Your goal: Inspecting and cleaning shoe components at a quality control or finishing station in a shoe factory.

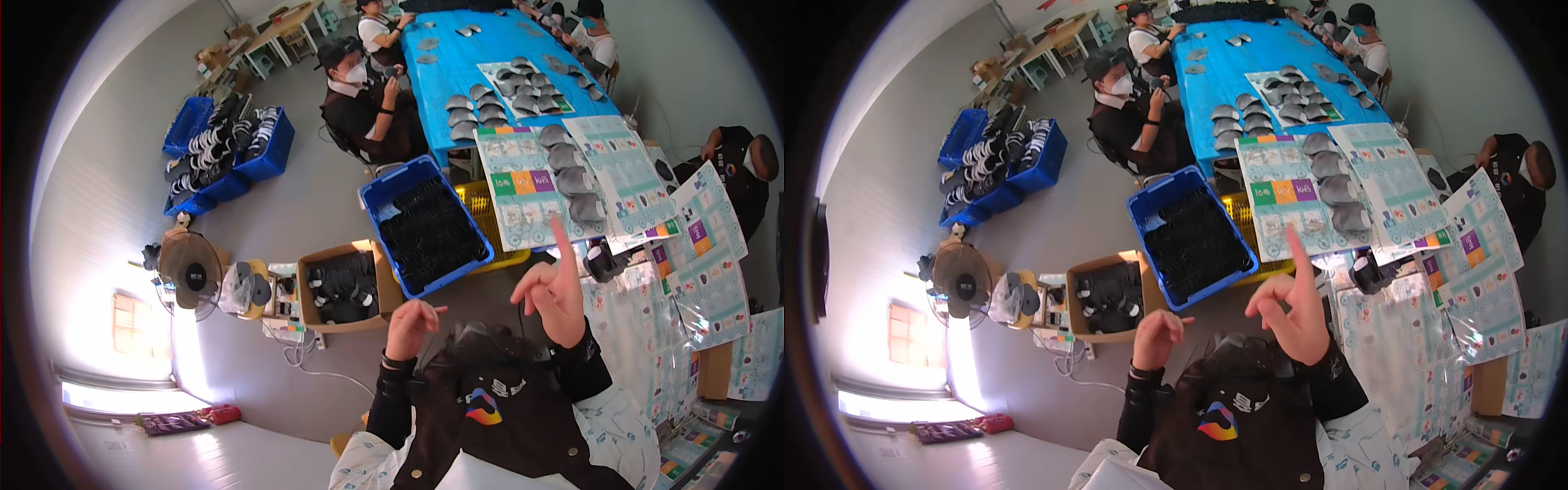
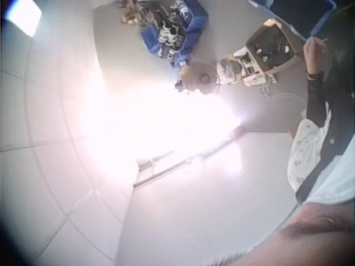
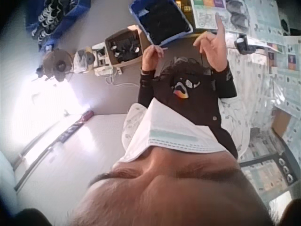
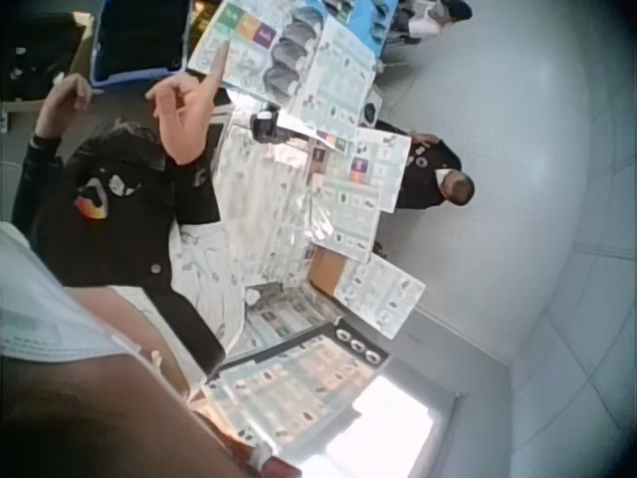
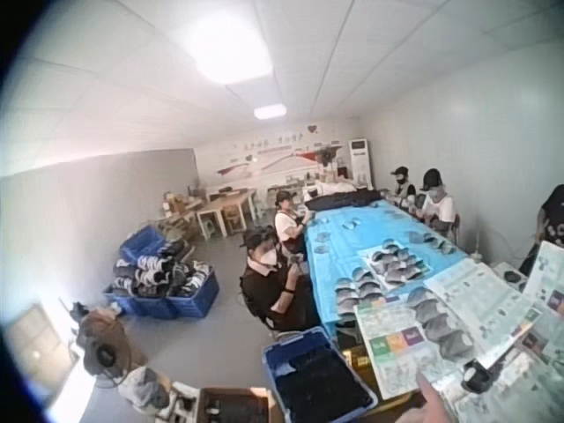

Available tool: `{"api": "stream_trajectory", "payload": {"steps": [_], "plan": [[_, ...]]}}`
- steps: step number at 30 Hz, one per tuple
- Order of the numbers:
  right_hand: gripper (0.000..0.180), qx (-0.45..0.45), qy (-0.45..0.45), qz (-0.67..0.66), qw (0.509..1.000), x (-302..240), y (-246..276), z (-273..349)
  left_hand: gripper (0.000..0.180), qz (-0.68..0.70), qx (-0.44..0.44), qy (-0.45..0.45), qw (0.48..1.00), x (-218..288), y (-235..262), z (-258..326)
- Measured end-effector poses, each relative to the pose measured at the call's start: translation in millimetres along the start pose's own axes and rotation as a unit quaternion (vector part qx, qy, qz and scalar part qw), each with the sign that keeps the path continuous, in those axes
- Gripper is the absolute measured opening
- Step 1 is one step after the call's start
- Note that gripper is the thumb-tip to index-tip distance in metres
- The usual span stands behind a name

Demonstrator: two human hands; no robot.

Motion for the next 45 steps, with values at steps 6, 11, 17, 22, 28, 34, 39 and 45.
{"api": "stream_trajectory", "payload": {"steps": [6,11,17,22,28,34,39,45], "plan": [[0.053,-0.146,-0.003,0.313,0.938,-14,-14,-4,0.031,0.155,0.026,-0.025,0.987,22,-7,1],[0.038,-0.433,0.225,0.169,0.856,-22,-54,3,0.027,0.032,-0.029,-0.048,0.998,24,-11,-1],[0.037,0.006,0.354,0.541,0.763,29,-15,-7,0.027,-0.069,0.047,-0.033,0.996,17,-13,15],[0.019,-0.057,0.201,0.440,0.873,71,0,-17,0.019,-0.286,0.108,0.076,0.949,-19,27,16],[0.044,-0.112,-0.054,0.347,0.930,70,3,8,0.023,-0.527,0.023,0.101,0.843,-12,6,11],[0.020,-0.122,-0.041,0.349,0.928,73,-3,13,0.025,-0.519,0.020,0.091,0.849,-3,-7,7],[0.018,-0.124,-0.009,0.359,0.925,67,-5,13,0.025,-0.514,0.036,0.089,0.852,2,-9,14],[0.016,-0.119,0.010,0.371,0.921,68,2,10,0.062,-0.287,-0.030,0.084,0.954,23,-20,13]]}}
Point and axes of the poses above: each hand's wrist, its own z-axis away from the middle knuckle, its own y-axis out of the back of the hand, x = y × z, the point moved 3 cm from there along -z, towards the middle knuckle, and after that the axes turned 1 degree about x, right-handed, at the moved point
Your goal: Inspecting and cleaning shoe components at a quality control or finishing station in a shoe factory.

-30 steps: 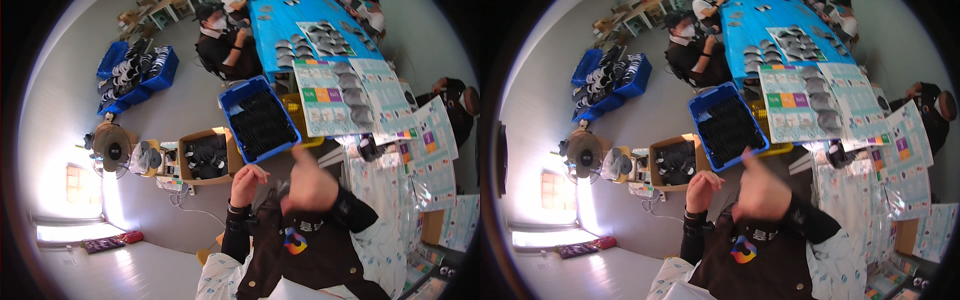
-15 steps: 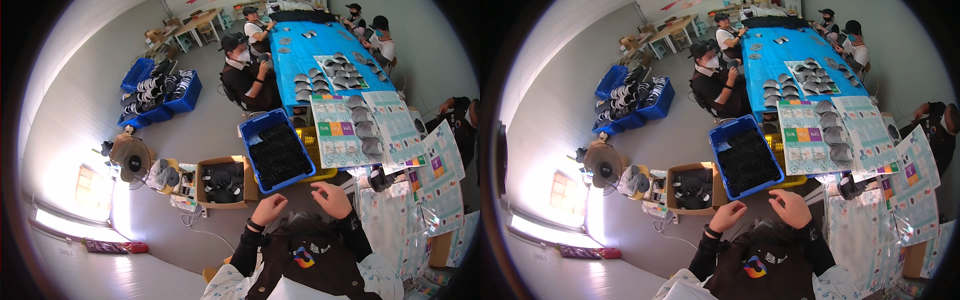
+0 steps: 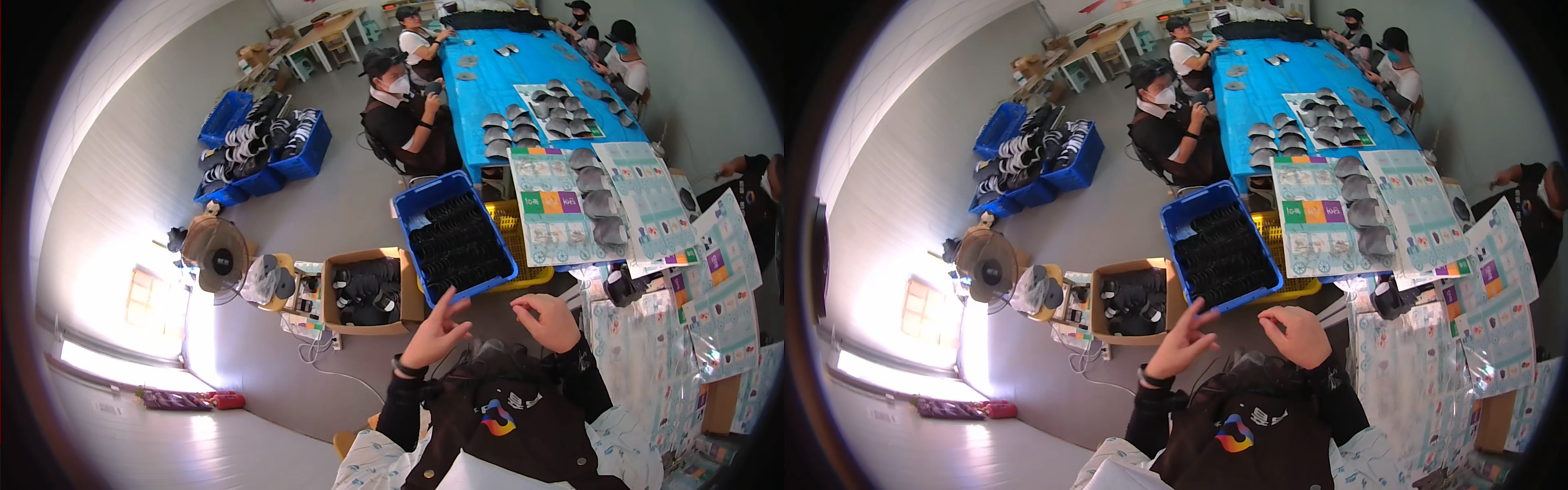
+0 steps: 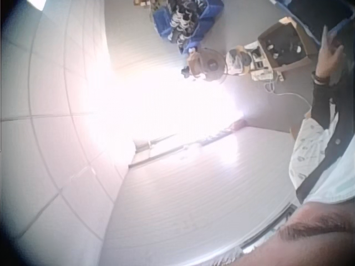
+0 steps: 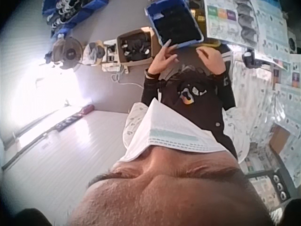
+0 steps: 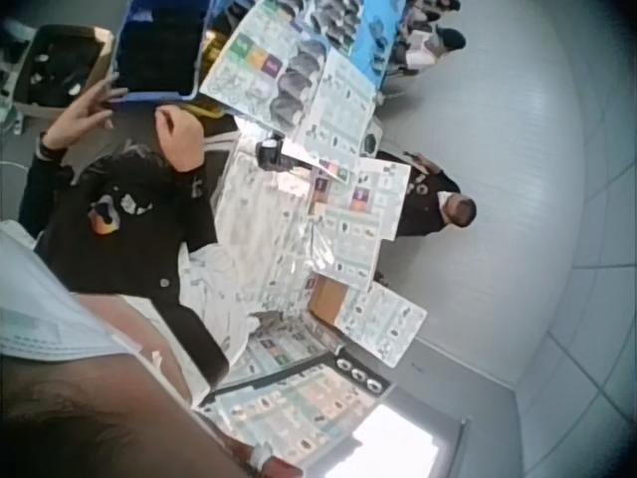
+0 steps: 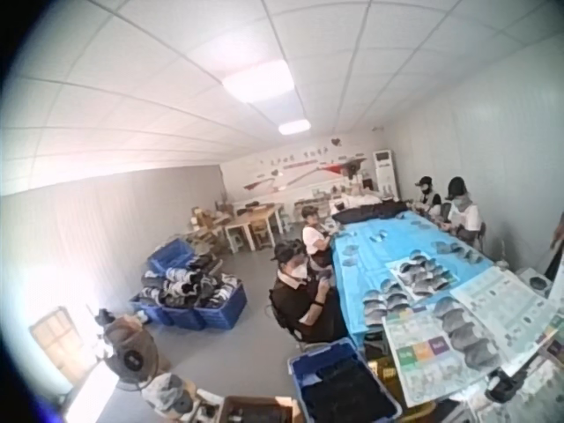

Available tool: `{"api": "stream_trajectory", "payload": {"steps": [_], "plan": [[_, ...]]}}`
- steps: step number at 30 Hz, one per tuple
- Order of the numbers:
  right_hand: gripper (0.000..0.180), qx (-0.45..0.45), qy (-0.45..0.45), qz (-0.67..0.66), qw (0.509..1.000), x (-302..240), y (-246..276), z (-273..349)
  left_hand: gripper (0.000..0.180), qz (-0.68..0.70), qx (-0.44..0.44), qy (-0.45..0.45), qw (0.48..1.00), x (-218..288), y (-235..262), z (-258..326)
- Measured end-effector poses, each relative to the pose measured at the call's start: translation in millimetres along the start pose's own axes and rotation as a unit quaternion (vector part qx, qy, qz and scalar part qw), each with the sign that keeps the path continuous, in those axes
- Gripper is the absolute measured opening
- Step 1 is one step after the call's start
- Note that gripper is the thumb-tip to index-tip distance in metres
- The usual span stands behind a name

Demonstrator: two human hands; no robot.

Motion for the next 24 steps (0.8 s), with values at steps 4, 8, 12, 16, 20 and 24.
{"api": "stream_trajectory", "payload": {"steps": [4,8,12,16,20,24], "plan": [[0.015,-0.017,0.013,-0.043,0.999,-3,-9,-7,0.085,0.317,-0.318,-0.190,0.873,168,-36,65],[0.017,-0.019,-0.008,-0.073,0.997,-7,5,0,0.022,0.307,-0.163,-0.653,0.673,211,-16,83],[0.020,-0.036,-0.045,-0.109,0.992,-3,-5,4,0.041,0.276,-0.366,-0.652,0.604,281,-26,106],[0.018,-0.029,-0.057,-0.113,0.992,-13,13,-1,0.042,0.281,-0.358,-0.650,0.609,294,-45,90],[0.024,-0.006,0.019,-0.067,0.998,-26,22,-9,0.039,0.327,-0.209,-0.535,0.750,226,-10,63],[0.036,0.006,0.076,-0.124,0.989,-36,25,-13,0.065,0.359,-0.008,-0.235,0.903,143,-3,32]]}}
Point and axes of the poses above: each hand's wrist, its own z-axis away from the middle knuckle, its own y-axis out of the back of the hand, x = y × z, the point moved 3 cm from there along -z, towards the middle knuckle, and after that the axes turned 1 degree about x, right-handed, at the moved point
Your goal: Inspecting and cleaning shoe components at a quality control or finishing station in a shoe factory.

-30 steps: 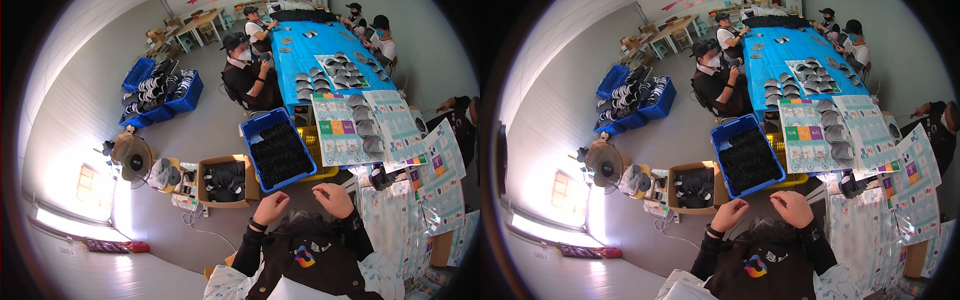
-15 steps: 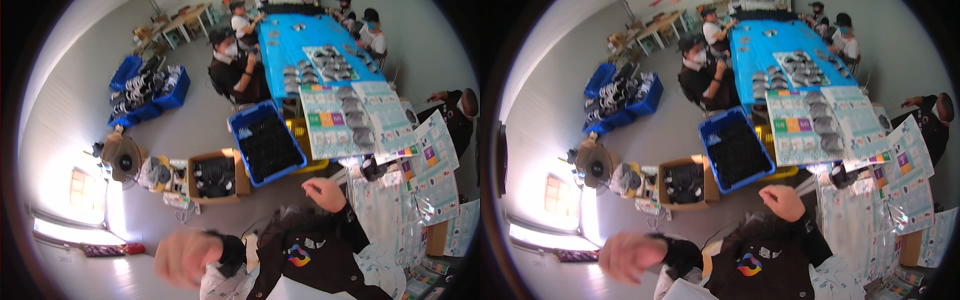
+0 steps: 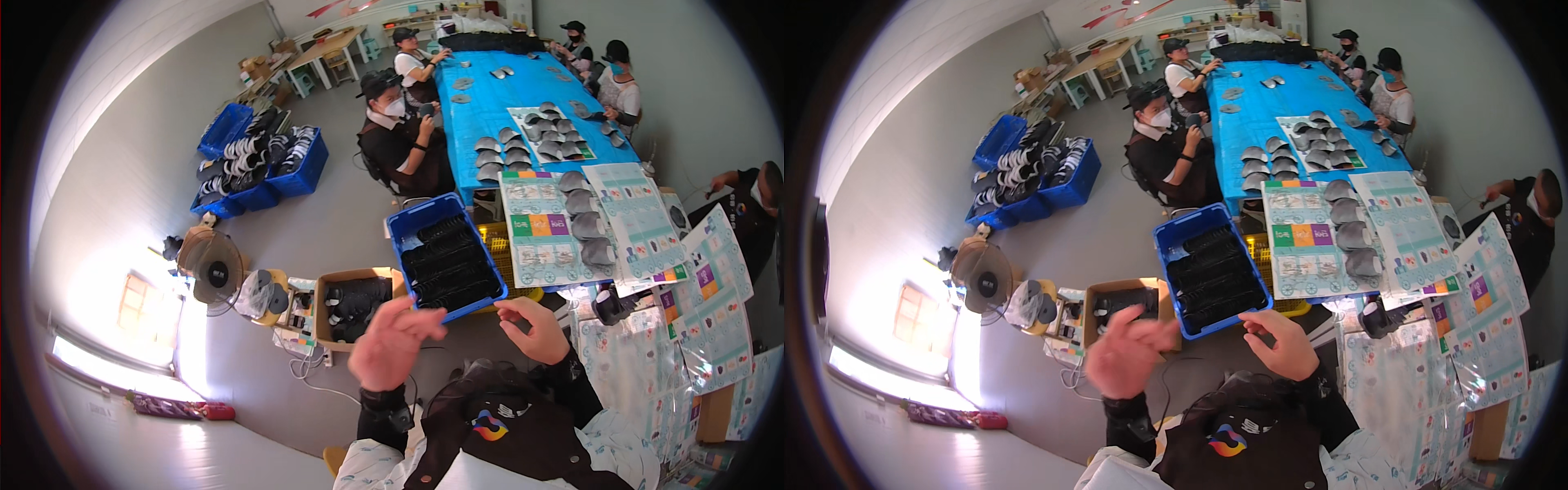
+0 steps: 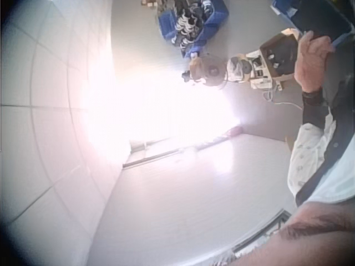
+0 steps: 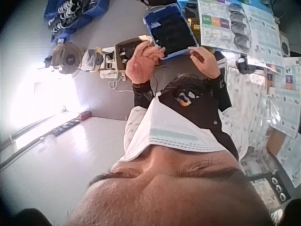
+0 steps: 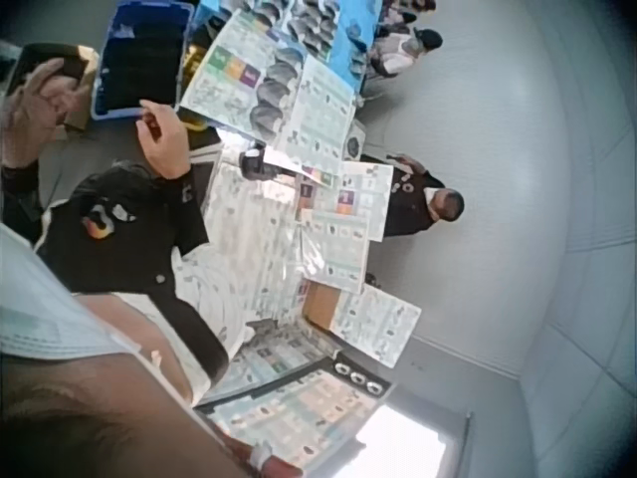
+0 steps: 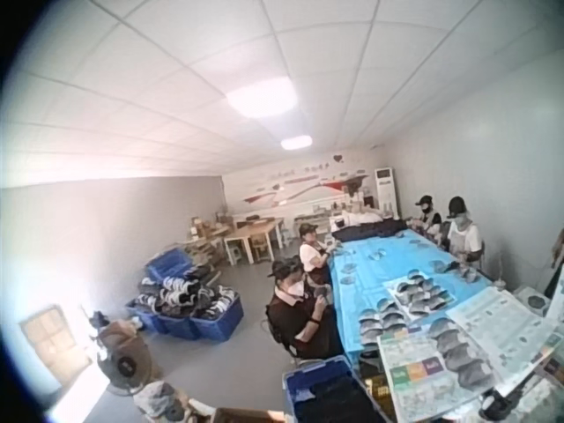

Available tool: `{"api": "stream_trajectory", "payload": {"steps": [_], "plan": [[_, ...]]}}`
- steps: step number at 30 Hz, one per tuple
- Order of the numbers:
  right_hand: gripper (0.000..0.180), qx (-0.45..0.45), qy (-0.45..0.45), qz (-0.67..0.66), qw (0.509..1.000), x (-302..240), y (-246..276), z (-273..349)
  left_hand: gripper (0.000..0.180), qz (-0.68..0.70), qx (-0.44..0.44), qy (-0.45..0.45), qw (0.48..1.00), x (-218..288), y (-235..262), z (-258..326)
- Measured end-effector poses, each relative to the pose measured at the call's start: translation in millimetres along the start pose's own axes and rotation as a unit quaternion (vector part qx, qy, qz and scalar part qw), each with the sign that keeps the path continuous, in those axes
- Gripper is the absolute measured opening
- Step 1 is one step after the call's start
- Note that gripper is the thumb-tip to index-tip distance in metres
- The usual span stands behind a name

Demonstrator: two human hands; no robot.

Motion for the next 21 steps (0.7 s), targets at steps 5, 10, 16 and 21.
{"api": "stream_trajectory", "payload": {"steps": [5,10,16,21], "plan": [[0.037,-0.081,-0.018,-0.017,0.996,-10,-1,-3,0.062,-0.043,0.110,0.153,0.981,-56,61,11],[0.030,0.053,-0.067,-0.120,0.989,-10,-7,-27,0.062,-0.078,0.099,0.233,0.964,-87,97,21],[0.015,-0.121,0.268,-0.120,0.948,-51,-30,-53,0.073,0.190,0.101,0.270,0.938,-94,48,5],[0.034,-0.337,0.385,-0.615,0.600,-71,54,-11,0.083,0.091,0.103,0.232,0.963,-72,80,10]]}}
Point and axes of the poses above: each hand's wrist, its own z-axis away from the middle knuckle, its own y-axis out of the back of the hand, x = y × z, the point moved 3 cm from there along -z, towards the middle knuckle, and after that the axes turned 1 degree about x, right-handed, at the moved point
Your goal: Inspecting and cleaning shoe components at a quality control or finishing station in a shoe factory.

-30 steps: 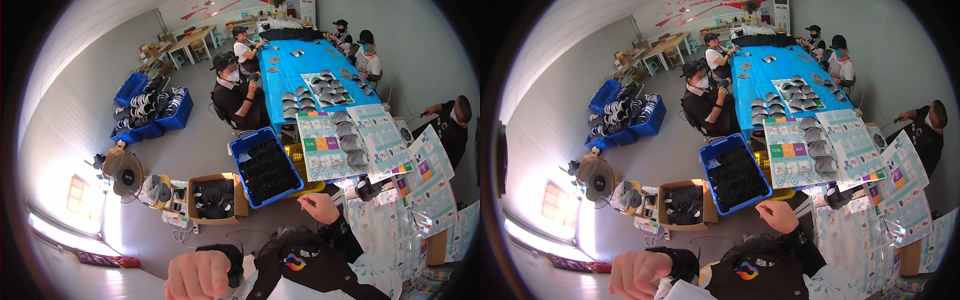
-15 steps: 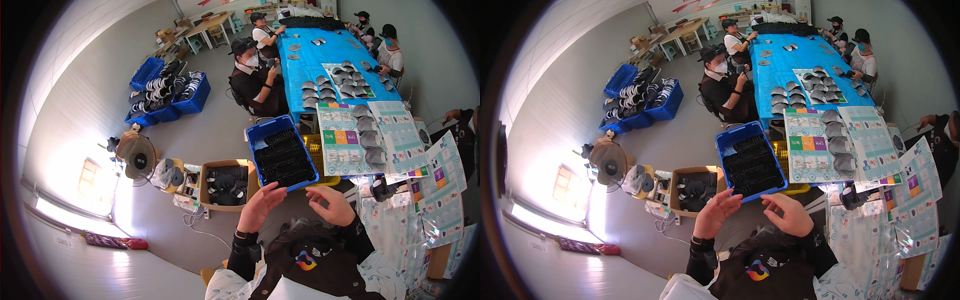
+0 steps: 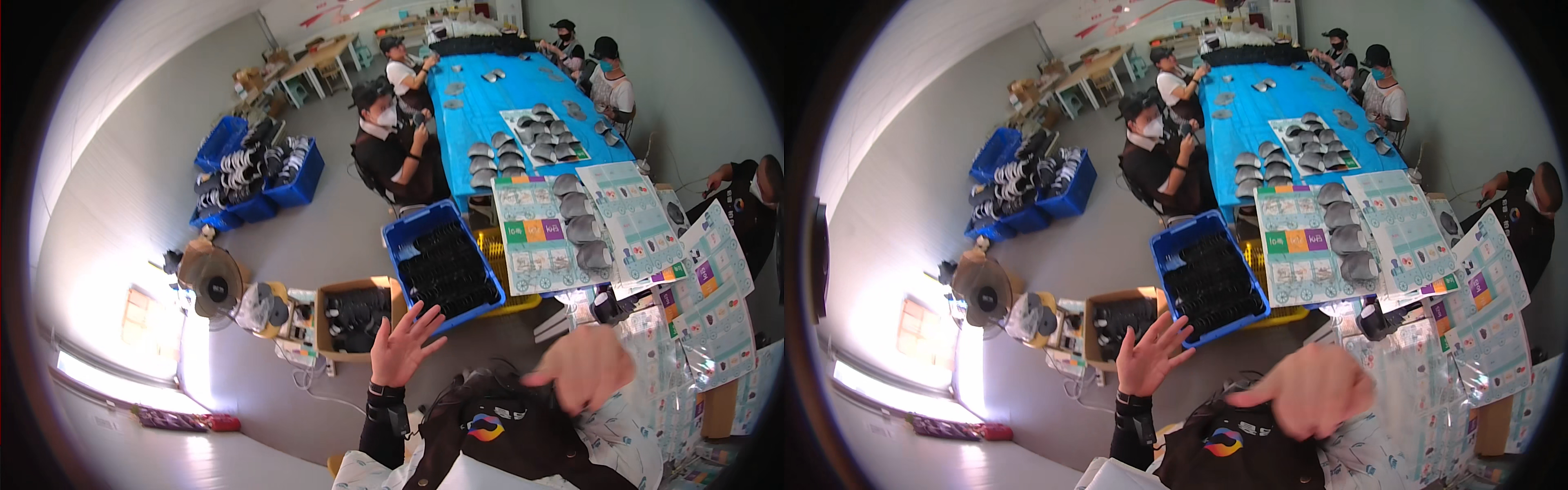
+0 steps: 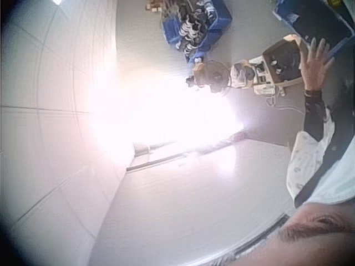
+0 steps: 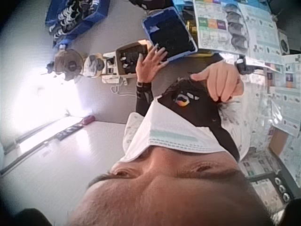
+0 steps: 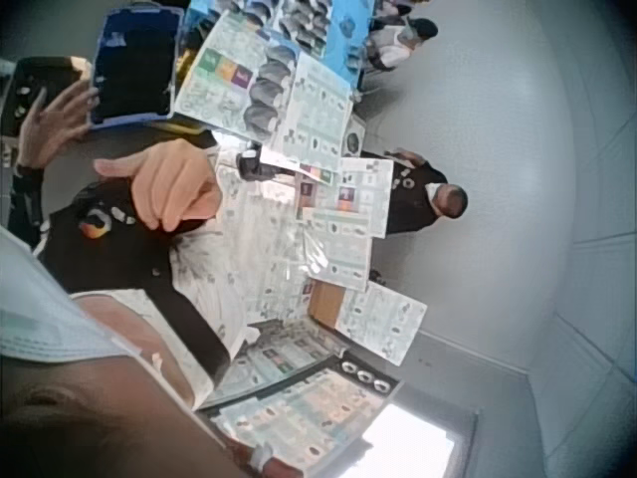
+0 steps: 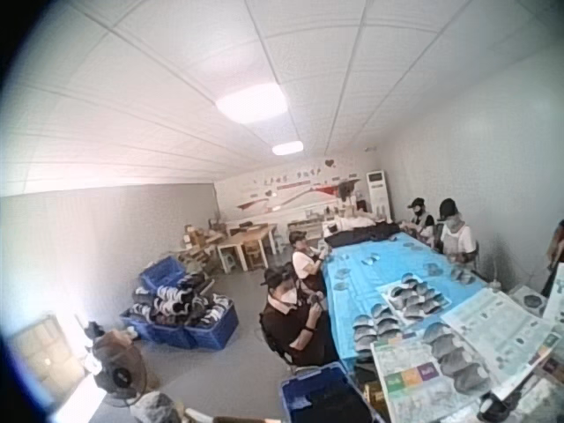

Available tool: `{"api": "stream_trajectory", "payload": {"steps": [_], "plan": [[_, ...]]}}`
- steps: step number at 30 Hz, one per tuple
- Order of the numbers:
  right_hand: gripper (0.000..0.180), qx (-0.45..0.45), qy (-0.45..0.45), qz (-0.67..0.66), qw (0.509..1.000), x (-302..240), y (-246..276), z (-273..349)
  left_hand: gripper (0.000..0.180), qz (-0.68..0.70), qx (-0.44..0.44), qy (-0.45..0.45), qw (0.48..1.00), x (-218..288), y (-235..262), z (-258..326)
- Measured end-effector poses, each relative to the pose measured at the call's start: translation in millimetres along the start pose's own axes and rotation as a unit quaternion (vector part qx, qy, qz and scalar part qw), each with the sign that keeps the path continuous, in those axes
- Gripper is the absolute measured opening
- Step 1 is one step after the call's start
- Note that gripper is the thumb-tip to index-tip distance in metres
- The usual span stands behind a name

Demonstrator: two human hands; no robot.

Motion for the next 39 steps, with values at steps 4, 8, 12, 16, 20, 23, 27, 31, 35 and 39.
{"api": "stream_trajectory", "payload": {"steps": [4,8,12,16,20,23,27,31,35,39], "plan": [[0.096,-0.199,-0.226,0.140,0.943,89,3,-58,0.100,0.012,-0.130,0.011,0.991,-14,-130,-42],[0.094,-0.171,-0.039,0.340,0.924,119,19,-109,0.105,0.081,-0.238,-0.233,0.940,26,-199,-54],[0.086,0.145,-0.047,0.347,0.925,100,27,-123,0.101,0.171,-0.247,-0.452,0.840,44,-235,-40],[0.088,0.435,0.105,0.115,0.887,105,30,-106,0.104,-0.177,-0.010,-0.684,0.707,34,-202,-33],[0.081,0.262,-0.189,0.075,0.943,50,28,-30,0.104,-0.331,-0.084,-0.410,0.846,8,-107,-26],[0.073,-0.181,-0.400,0.017,0.898,48,-1,-95,0.101,-0.330,-0.051,-0.289,0.897,18,-69,10],[0.111,-0.097,-0.230,-0.016,0.968,74,25,-80,0.108,-0.140,-0.107,-0.193,0.965,-3,-123,-15],[0.098,0.120,-0.114,0.532,0.830,108,20,-104,0.110,-0.245,-0.008,-0.669,0.702,33,-130,-19],[0.035,0.161,0.138,0.791,0.573,78,52,-45,0.072,-0.431,-0.012,-0.299,0.851,44,-116,-2],[0.024,0.002,0.012,0.857,0.516,86,86,-29,0.061,-0.178,-0.182,0.228,0.940,16,-16,-7]]}}
Point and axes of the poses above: each hand's wrist, its own z-axis away from the middle knuckle, its own y-axis out of the back of the hand, x = y × z, the point moved 3 cm from there along -z, towards the middle knuckle, and after that the axes turned 1 degree about x, right-handed, at the moved point
